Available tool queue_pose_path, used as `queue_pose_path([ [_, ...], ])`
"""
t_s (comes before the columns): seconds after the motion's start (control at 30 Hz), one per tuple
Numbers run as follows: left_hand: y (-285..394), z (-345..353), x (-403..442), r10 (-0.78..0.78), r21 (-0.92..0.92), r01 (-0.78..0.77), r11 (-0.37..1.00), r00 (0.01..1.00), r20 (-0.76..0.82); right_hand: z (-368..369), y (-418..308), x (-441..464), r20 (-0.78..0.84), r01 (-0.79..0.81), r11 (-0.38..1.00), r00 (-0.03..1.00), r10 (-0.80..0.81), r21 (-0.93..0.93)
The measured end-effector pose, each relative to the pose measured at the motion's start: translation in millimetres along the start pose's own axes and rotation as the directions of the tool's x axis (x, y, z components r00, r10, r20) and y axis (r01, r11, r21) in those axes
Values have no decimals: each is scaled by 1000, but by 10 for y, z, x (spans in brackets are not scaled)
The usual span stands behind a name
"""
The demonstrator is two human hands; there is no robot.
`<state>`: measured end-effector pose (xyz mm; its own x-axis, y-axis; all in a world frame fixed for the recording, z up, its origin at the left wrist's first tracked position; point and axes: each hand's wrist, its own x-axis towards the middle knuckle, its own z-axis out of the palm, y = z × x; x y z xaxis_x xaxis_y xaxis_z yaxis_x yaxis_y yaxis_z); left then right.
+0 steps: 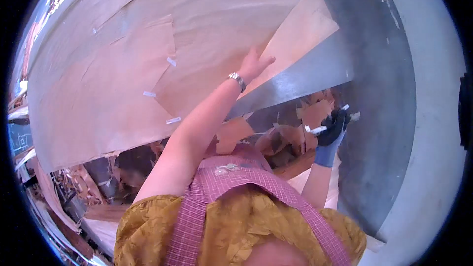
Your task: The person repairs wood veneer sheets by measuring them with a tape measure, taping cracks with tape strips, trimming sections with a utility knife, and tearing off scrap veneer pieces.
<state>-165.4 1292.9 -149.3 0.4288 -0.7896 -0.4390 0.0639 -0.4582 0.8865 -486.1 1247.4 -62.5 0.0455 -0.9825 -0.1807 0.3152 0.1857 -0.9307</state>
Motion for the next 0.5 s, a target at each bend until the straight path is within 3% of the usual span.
queue_pose_path([
  [0.1, -15, 17, 592, -27, -159, 97, 982, 919, 393, -183, 48, 69, 28, 6, 1000, 1000, -6, -3],
  [0.2, -144, 305, 752, 139, -193, -87, 977, 952, 273, 85, -61, -59, 49, 20, 996, 999, -16, -87],
  [0.23, -107, 340, 724, 106, -180, -39, 983, 918, 381, 181, -82, -94, -33, 17, 992, 999, -21, -126],
  [0.33, -285, 577, 721, 286, -76, -278, 958, 882, 375, 269, -111, -141, 80, 25, 987, 997, -13, -158],
  [0.37, -346, 773, 681, 400, 23, -436, 900, 844, 357, 143, -201, -187, 94, -7, 991, 995, 20, -132],
  [0.43, -275, 786, 569, 321, 177, -420, 890, 853, 411, 102, -179, -194, 130, -89, 991, 986, 101, -97],
  [0.5, -58, 733, 359, 216, 343, -395, 852, 863, 456, -39, -109, -186, 187, 131, 897, 981, -55, -422],
])
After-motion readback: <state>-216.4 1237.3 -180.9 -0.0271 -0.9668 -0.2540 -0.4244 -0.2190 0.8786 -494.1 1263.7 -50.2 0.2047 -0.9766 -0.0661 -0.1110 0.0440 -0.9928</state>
